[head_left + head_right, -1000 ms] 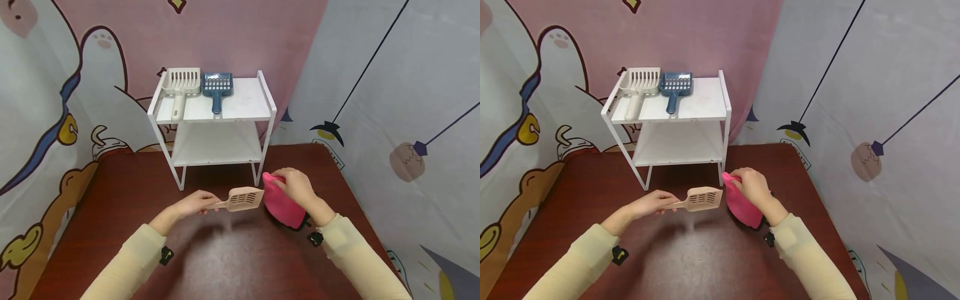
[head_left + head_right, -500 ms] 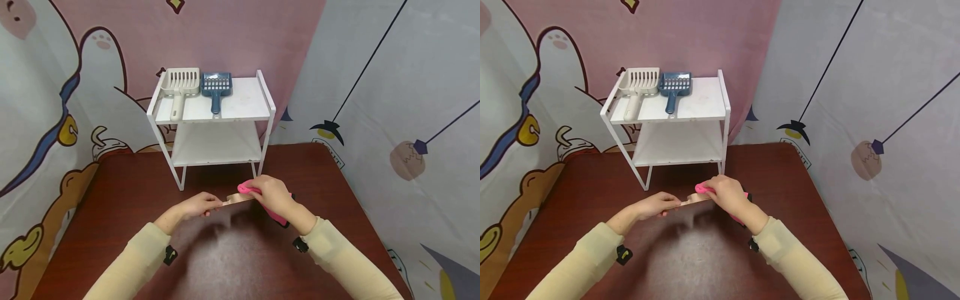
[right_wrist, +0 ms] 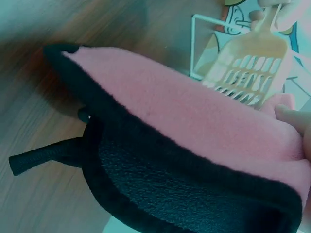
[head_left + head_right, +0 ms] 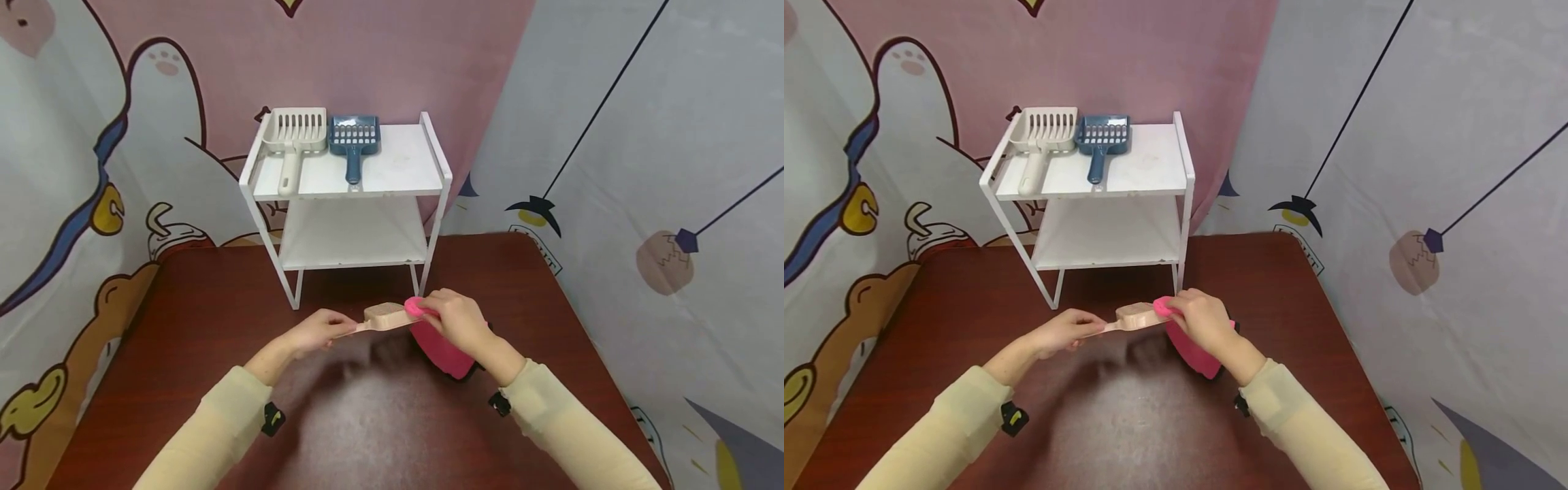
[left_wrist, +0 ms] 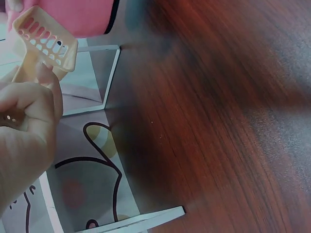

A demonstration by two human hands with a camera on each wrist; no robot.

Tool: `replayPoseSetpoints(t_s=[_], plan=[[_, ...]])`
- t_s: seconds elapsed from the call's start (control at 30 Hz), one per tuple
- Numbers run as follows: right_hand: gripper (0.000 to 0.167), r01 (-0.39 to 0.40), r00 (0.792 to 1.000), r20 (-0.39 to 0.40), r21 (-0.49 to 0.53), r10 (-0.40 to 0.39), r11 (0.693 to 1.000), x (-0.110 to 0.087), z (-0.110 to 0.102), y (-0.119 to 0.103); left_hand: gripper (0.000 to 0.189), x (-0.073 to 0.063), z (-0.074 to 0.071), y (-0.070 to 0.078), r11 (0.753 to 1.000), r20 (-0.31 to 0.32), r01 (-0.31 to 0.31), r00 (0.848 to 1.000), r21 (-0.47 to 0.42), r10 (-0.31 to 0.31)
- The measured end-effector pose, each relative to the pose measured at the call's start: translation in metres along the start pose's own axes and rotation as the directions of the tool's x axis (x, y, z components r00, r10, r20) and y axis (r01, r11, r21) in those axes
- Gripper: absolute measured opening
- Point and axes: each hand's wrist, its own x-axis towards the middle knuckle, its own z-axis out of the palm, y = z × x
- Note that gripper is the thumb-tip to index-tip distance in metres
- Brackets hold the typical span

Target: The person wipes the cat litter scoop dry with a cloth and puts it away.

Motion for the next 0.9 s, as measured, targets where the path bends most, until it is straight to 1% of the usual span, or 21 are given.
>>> replayPoseSetpoints(t_s=[0.1, 0.2, 0.3, 0.37, 0.43, 0.53, 0.6, 0.67, 0.7, 0.77, 0.83, 0.9], plan=[[0.018, -0.042, 0.998, 0.045, -0.006, 0.043, 0.999, -0.003, 0.001, 0.007, 0.030, 0.002, -0.002, -0.002, 1.000, -0.022, 0.004, 1.000, -0.027, -0.004], [0.017, -0.108, 0.991, 0.080, -0.013, 0.109, 0.994, -0.005, 0.000, 0.011, 0.034, 0.004, -0.003, -0.003, 0.998, -0.031, 0.017, 0.999, -0.066, -0.019], [0.016, -0.176, 0.983, 0.064, 0.013, 0.175, 0.984, -0.002, -0.004, 0.010, 0.034, 0.005, -0.001, -0.005, 0.999, -0.038, 0.012, 0.999, -0.053, -0.014], [0.017, -0.197, 0.980, 0.035, 0.057, 0.196, 0.979, 0.004, -0.008, 0.005, 0.033, 0.007, 0.001, -0.006, 0.999, -0.055, 0.016, 0.998, -0.036, -0.018], [0.018, -0.185, 0.983, 0.001, 0.108, 0.186, 0.977, 0.010, -0.011, -0.003, 0.032, 0.009, 0.005, -0.006, 1.000, -0.069, 0.014, 0.997, -0.026, -0.016], [0.019, -0.106, 0.993, -0.033, 0.148, 0.112, 0.983, 0.019, -0.010, -0.019, 0.031, 0.013, 0.011, -0.004, 0.999, -0.086, 0.013, 0.996, -0.039, -0.016], [0.018, -0.046, 0.998, -0.031, 0.151, 0.051, 0.987, 0.022, -0.006, -0.028, 0.031, 0.015, 0.014, 0.000, 0.999, -0.090, -0.013, 0.996, -0.046, 0.008], [0.018, -0.010, 1.000, -0.007, 0.128, 0.011, 0.992, 0.022, 0.000, -0.034, 0.030, 0.016, 0.015, 0.004, 0.999, -0.100, -0.038, 0.994, -0.037, 0.034], [0.019, -0.008, 1.000, 0.003, 0.123, 0.008, 0.992, 0.021, 0.004, -0.036, 0.030, 0.016, 0.016, 0.005, 0.998, -0.102, -0.050, 0.994, -0.030, 0.046], [0.017, -0.034, 0.999, 0.020, 0.130, 0.032, 0.991, 0.019, 0.010, -0.038, 0.031, 0.016, 0.016, 0.007, 0.998, -0.103, -0.061, 0.993, -0.026, 0.058], [0.016, -0.070, 0.997, 0.020, 0.121, 0.068, 0.990, 0.017, 0.015, -0.037, 0.031, 0.015, 0.016, 0.007, 0.998, -0.107, -0.061, 0.993, -0.026, 0.058], [0.015, -0.102, 0.995, 0.003, 0.129, 0.103, 0.986, 0.015, 0.016, -0.035, 0.031, 0.014, 0.015, 0.006, 0.997, -0.112, -0.063, 0.992, -0.033, 0.059]])
